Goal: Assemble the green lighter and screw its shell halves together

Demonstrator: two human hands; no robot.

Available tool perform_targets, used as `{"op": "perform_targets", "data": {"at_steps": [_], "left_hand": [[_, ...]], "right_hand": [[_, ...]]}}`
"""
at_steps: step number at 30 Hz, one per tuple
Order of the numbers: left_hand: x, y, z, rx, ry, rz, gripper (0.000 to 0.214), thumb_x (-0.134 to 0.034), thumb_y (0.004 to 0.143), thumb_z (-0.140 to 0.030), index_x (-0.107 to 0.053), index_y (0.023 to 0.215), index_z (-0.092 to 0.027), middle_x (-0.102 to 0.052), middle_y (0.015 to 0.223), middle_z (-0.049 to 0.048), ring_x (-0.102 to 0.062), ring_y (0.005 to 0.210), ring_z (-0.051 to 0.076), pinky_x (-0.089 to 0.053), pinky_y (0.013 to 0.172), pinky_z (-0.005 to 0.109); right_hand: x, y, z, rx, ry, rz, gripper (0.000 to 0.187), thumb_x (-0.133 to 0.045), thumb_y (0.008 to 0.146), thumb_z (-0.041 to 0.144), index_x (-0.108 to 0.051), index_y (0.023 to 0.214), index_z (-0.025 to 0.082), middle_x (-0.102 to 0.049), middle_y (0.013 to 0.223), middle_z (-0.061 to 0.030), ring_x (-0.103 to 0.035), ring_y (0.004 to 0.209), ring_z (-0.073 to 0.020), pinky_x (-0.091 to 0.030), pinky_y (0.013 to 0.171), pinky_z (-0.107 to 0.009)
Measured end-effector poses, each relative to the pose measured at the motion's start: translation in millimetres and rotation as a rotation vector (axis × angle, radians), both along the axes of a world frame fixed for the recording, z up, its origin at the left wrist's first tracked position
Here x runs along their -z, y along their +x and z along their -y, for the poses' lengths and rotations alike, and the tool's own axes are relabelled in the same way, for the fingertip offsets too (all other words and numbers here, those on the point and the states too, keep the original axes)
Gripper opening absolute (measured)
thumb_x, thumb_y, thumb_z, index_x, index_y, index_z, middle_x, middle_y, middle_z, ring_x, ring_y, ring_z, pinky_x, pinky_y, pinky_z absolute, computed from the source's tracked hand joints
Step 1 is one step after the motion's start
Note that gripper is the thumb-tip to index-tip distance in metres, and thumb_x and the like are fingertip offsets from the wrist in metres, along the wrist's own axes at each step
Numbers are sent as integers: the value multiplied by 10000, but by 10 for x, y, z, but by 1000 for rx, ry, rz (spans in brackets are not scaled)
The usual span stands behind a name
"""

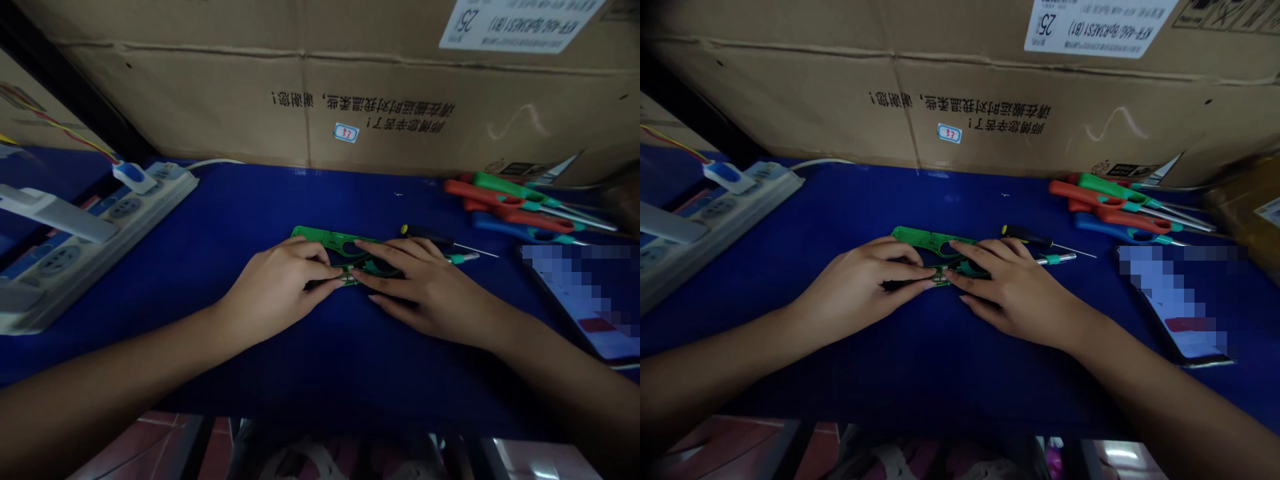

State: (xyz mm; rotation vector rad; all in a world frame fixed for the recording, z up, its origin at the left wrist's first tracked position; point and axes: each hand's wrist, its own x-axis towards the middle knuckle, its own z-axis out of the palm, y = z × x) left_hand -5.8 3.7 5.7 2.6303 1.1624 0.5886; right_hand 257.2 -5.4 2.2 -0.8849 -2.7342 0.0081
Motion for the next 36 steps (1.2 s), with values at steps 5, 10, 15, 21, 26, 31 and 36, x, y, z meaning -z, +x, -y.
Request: {"op": "perform_targets", "data": {"at_steps": [5,10,15,21,26,31,36], "left_hand": [[0,-12,-41,27,-1,-21,191,-641,970,-325,-783,1095,-303,-700,1023,18,-668,986,203,-554,783,328],[-16,-49,-95,-11,-52,64,222,-704,919,-319,-770,1127,-277,-683,1170,28,-699,924,177,-576,737,295],[-61,-98,-147,6,-121,141,220,-686,929,-336,-771,1119,-265,-708,1157,24,-709,867,152,-572,649,239],[-60,-104,-218,190,-116,107,211,-668,944,-234,-778,1121,-269,-758,1124,25,-697,1064,202,-587,914,343],[-72,-98,-248,284,-67,94,194,-640,959,-205,-802,1046,-268,-777,1094,37,-712,1041,214,-590,921,373],[-72,-108,-225,272,-32,37,218,-597,985,-223,-799,1057,-266,-764,1124,50,-701,1074,232,-590,924,393],[-26,-86,-213,234,-13,61,207,-608,983,-227,-800,1057,-253,-761,1116,51,-698,1067,232,-590,918,399]], "right_hand": [[-87,78,-53,50,45,-153,308,-595,960,232,-666,1260,237,-661,1314,-110,-613,1141,-257,-448,956,-448],[-244,317,-155,144,-48,-48,103,-637,902,291,-677,967,222,-699,962,-56,-640,889,-231,-446,820,-402],[-301,466,-203,152,-318,-12,126,-606,925,314,-686,991,242,-708,920,-25,-654,788,-180,-479,712,-321],[-281,443,-231,92,-428,-70,147,-569,957,225,-715,968,222,-716,927,-32,-675,812,-161,-506,735,-291],[-236,414,-232,83,-375,-119,131,-601,934,179,-727,943,215,-718,910,-35,-676,812,-168,-519,741,-297],[-222,369,-165,79,-259,-46,199,-559,962,168,-748,920,211,-714,913,-40,-665,794,-165,-497,695,-293],[-264,231,16,106,34,179,245,-544,936,93,-726,795,180,-662,744,-36,-632,735,-201,-461,689,-344]]}}
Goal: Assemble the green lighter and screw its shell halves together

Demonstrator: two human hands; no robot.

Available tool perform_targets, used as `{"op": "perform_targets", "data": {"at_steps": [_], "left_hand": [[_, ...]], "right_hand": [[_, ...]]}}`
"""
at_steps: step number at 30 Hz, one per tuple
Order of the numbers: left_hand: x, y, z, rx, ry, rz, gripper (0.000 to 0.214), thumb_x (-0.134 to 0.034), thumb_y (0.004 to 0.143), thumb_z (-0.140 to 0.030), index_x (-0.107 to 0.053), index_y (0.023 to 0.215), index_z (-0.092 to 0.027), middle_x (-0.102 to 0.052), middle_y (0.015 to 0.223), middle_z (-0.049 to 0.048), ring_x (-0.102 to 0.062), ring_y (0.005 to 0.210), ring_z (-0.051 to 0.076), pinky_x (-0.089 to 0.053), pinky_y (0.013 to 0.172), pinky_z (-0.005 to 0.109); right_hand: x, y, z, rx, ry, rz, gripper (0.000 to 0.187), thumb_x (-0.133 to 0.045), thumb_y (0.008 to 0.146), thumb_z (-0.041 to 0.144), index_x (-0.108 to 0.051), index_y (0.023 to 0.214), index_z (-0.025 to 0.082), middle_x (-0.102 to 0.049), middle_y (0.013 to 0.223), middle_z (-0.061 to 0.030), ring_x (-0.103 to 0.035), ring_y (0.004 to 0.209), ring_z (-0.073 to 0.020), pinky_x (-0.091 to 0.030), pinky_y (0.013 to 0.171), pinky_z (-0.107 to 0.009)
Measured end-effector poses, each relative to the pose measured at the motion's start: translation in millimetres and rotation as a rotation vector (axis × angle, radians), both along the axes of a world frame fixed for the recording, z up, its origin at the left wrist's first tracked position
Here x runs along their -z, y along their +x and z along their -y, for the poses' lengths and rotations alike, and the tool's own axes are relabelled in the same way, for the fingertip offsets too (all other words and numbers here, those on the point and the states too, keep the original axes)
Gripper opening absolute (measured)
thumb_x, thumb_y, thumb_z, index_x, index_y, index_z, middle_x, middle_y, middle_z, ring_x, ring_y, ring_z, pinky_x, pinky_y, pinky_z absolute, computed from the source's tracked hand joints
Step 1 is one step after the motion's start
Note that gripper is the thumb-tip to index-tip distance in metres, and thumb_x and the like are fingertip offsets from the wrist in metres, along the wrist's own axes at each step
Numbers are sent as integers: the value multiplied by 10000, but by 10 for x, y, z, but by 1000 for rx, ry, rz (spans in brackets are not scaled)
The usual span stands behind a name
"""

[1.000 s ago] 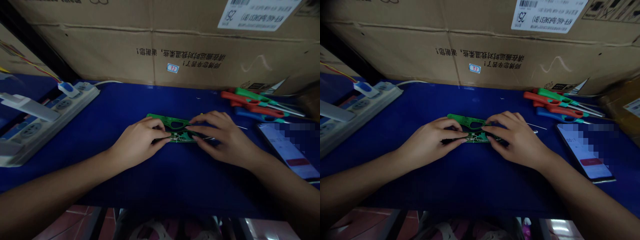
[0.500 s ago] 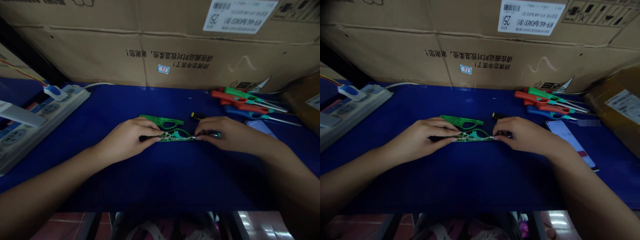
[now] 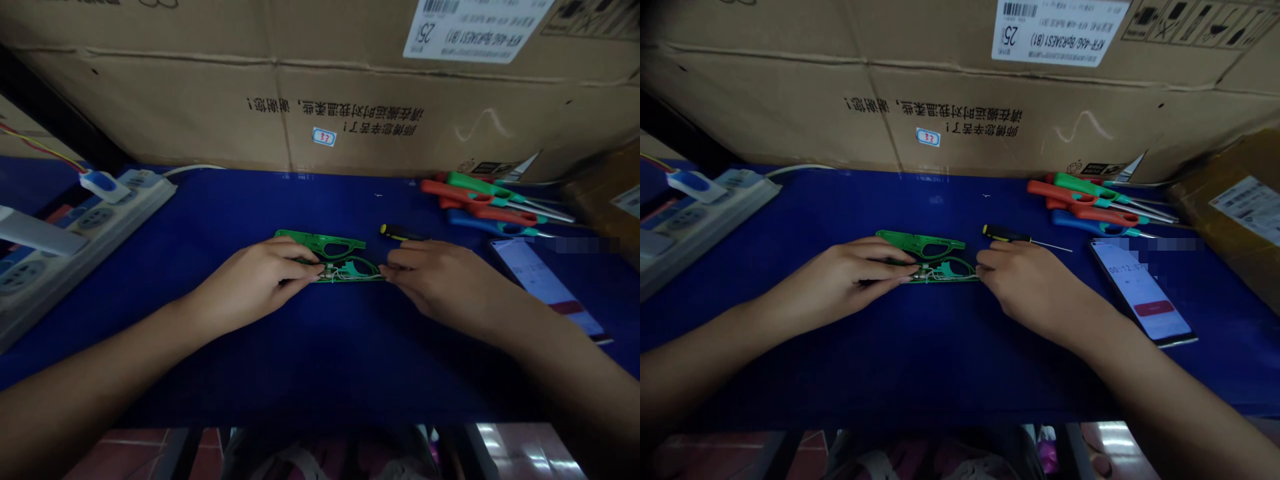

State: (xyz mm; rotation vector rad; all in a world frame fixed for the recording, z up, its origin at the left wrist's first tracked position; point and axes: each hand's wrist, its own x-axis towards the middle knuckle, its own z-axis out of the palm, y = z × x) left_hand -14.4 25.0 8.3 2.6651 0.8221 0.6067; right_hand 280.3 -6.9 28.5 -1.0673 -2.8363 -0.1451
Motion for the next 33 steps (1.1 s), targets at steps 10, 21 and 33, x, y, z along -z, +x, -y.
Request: {"op": "perform_targets", "data": {"at_steps": [10,21,33], "left_hand": [[62,20,-41,-64,-191,211,199,-703,908,-210,-788,1087,-219,-785,1093,52,-733,1035,193,-601,943,336],[-73,-78,-164,-4,-254,197,168,-750,875,-212,-810,1033,-209,-746,970,50,-690,877,155,-542,786,265],[81,3,-125,-138,-481,259,140,-827,796,-214,-826,936,-218,-732,854,25,-660,795,135,-475,655,238]], "right_hand": [[73,217,-190,12,-318,-286,177,-594,950,225,-746,859,228,-729,857,-17,-665,785,-166,-493,709,-301],[37,243,-205,57,-392,-276,177,-576,930,237,-743,875,216,-728,864,-24,-672,802,-168,-478,731,-299],[69,222,-255,92,-523,-388,154,-631,911,284,-736,820,219,-728,829,-6,-676,740,-132,-487,712,-261]]}}
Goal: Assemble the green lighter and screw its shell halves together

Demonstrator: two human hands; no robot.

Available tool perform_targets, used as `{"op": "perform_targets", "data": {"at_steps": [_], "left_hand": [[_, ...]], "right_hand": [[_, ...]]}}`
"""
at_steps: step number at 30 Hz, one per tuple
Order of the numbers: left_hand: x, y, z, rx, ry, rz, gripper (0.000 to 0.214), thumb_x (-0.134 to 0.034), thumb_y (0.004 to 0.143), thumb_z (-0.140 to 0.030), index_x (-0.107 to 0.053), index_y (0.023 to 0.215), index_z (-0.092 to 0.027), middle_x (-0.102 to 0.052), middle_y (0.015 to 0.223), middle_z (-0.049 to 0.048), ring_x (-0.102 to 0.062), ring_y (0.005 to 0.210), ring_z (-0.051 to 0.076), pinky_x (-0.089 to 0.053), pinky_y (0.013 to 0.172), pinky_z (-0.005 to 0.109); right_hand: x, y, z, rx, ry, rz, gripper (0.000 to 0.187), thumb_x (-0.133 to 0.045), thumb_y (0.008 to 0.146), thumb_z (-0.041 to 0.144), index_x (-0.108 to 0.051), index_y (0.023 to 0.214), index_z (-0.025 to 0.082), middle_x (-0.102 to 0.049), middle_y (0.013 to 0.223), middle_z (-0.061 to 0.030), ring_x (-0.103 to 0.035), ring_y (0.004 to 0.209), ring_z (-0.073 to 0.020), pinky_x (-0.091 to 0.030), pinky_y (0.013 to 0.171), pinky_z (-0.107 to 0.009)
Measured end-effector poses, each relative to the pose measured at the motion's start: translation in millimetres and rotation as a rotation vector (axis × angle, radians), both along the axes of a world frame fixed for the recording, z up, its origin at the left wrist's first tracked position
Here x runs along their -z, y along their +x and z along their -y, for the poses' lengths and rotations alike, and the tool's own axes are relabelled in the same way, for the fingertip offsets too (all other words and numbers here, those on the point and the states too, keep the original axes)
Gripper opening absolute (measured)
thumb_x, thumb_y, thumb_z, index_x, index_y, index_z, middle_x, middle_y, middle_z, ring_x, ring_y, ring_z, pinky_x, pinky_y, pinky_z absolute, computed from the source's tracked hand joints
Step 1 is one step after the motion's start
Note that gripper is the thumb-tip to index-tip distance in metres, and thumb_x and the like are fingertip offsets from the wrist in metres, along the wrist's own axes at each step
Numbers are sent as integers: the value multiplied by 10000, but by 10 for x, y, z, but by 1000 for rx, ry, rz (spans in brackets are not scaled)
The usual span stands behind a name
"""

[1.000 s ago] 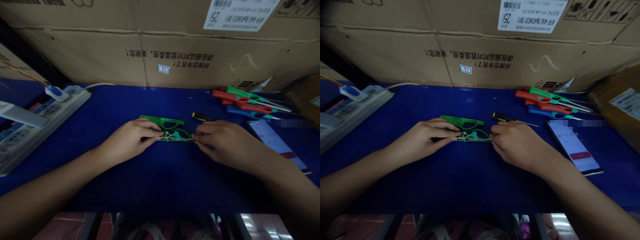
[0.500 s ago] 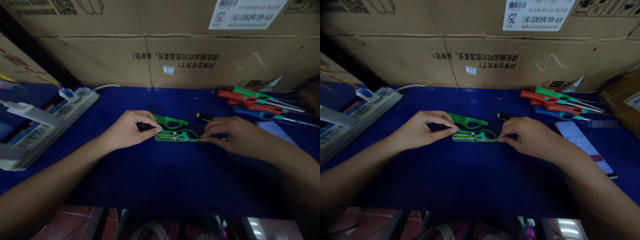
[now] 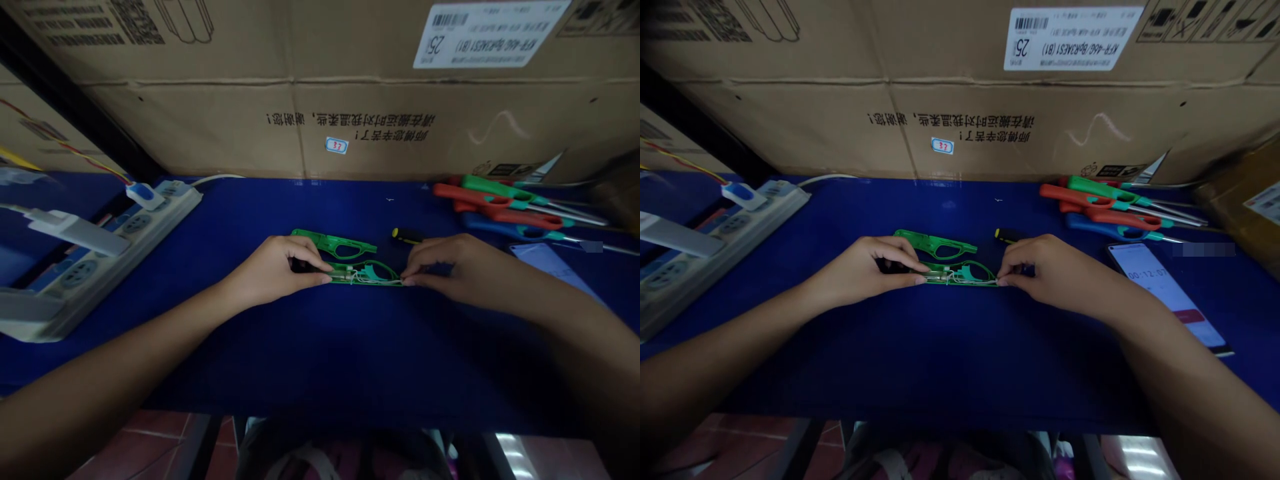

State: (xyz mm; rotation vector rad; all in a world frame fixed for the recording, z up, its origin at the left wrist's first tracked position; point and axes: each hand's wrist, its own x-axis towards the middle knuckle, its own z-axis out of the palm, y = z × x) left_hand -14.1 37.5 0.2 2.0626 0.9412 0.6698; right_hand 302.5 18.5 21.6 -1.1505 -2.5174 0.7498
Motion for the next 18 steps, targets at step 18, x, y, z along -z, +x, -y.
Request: {"op": "perform_targets", "data": {"at_steps": [18], "left_hand": [[-63,-100,-73,84,106,-54,196,-727,854,-211,-811,1031,-222,-801,1016,35,-751,915,179,-566,799,278]], "right_hand": [[-20,-90,40,120,0,139,167,-597,846,197,-735,762,236,-743,793,0,-676,727,-160,-472,689,-288]]}}
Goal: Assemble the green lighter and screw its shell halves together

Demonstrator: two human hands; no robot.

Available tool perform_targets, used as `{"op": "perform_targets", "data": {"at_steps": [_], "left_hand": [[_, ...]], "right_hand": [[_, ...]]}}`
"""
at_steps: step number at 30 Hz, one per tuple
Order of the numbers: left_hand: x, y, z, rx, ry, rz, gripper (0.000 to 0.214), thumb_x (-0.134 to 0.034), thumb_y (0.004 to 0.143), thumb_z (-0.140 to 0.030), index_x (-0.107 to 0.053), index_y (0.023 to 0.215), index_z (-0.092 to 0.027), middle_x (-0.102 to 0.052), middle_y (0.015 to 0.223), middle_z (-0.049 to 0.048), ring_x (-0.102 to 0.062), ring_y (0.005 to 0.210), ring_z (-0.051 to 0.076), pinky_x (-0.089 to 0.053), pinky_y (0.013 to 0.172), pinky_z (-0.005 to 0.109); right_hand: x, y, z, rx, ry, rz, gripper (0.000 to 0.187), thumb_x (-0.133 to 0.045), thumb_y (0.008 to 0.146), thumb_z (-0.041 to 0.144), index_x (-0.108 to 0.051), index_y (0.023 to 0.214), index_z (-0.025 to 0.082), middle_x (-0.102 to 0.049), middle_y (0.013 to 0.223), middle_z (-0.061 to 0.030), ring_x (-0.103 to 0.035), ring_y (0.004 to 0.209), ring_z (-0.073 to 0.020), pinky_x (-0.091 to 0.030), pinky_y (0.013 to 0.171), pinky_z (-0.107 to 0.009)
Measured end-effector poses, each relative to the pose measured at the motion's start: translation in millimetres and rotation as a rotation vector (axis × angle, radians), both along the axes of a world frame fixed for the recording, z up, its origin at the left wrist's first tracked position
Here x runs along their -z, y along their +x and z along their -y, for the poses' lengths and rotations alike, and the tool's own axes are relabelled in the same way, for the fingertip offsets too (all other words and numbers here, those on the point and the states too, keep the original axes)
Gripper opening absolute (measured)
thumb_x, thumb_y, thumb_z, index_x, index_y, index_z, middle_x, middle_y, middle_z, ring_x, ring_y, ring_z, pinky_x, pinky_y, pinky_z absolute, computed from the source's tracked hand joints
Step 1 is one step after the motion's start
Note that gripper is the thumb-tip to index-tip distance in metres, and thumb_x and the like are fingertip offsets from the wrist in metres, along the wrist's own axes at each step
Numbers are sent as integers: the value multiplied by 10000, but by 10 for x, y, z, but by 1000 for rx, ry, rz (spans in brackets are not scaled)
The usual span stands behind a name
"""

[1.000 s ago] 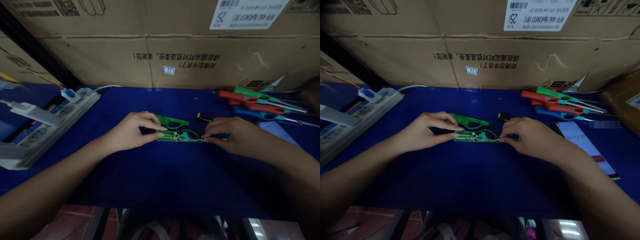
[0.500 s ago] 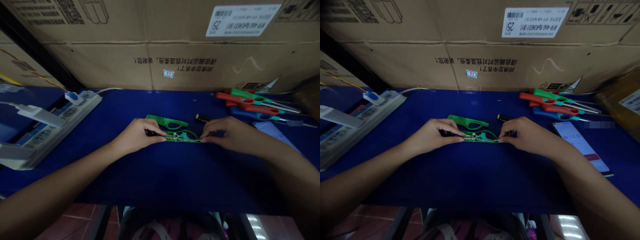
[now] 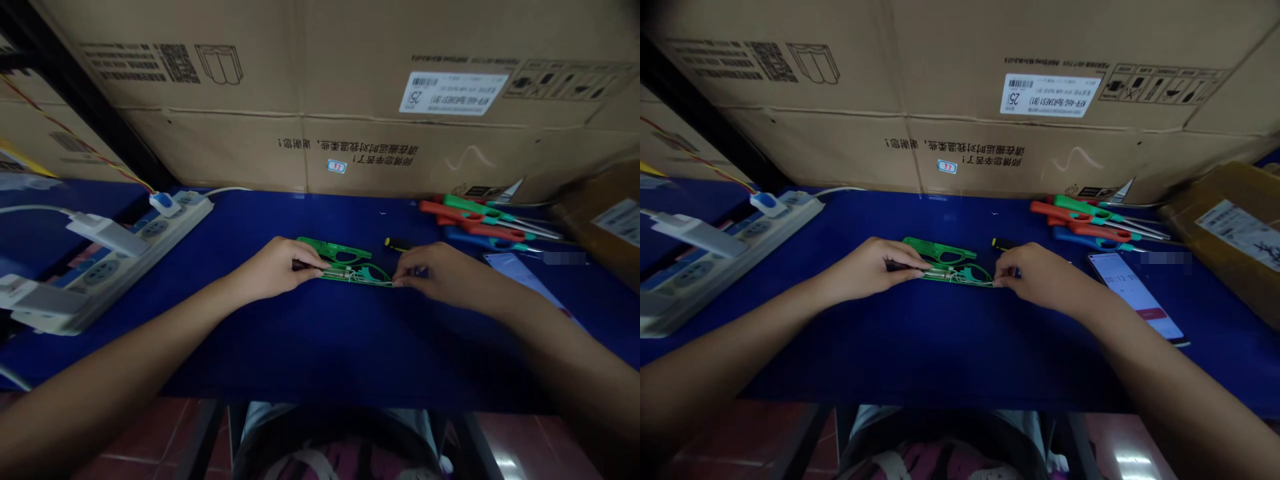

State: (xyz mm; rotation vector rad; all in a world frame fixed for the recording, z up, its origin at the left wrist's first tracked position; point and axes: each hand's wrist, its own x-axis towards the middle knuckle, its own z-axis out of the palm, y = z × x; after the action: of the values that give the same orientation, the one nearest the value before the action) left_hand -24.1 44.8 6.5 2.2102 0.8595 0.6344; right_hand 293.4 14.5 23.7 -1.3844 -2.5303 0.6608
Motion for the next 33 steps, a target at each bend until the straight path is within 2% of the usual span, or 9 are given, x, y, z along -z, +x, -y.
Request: {"op": "perform_targets", "data": {"at_steps": [7,10,16,23,29,33], "left_hand": [[17,21,-38,-106,-376,49,225,-833,734,-287,-827,950,-227,-814,951,32,-764,877,201,-593,790,283],[-5,35,-42,-137,-431,24,227,-838,722,-285,-829,939,-218,-815,919,36,-760,826,189,-589,756,273],[-22,42,-37,-144,-399,-8,249,-833,718,-265,-823,959,-203,-810,838,36,-721,676,152,-549,616,242],[43,38,-33,-108,-332,65,191,-795,788,-331,-822,933,-209,-814,945,56,-771,876,220,-605,789,326],[47,80,30,-91,-230,67,115,-772,811,-276,-818,894,-211,-805,931,43,-756,852,189,-589,759,290],[25,92,85,-81,-94,43,87,-745,850,-246,-819,878,-209,-787,934,45,-736,837,169,-560,739,274]], "right_hand": [[17,20,-6,-6,-2,-54,166,-595,861,237,-736,772,236,-738,793,-5,-669,725,-154,-482,690,-276],[54,46,-5,2,-11,-89,169,-593,876,273,-737,799,229,-742,810,-12,-671,736,-154,-495,700,-277],[81,79,-15,9,-48,-141,187,-623,888,363,-725,829,217,-734,809,-24,-657,716,-157,-499,676,-283],[68,82,-19,12,-85,-165,199,-640,894,387,-723,833,217,-739,816,-30,-667,735,-166,-504,696,-294],[72,71,-10,26,-89,-158,204,-636,891,383,-720,823,211,-725,805,-28,-654,719,-162,-496,693,-297],[64,58,3,15,-49,-162,196,-631,897,361,-718,814,206,-718,796,-30,-643,707,-153,-490,675,-282]]}}
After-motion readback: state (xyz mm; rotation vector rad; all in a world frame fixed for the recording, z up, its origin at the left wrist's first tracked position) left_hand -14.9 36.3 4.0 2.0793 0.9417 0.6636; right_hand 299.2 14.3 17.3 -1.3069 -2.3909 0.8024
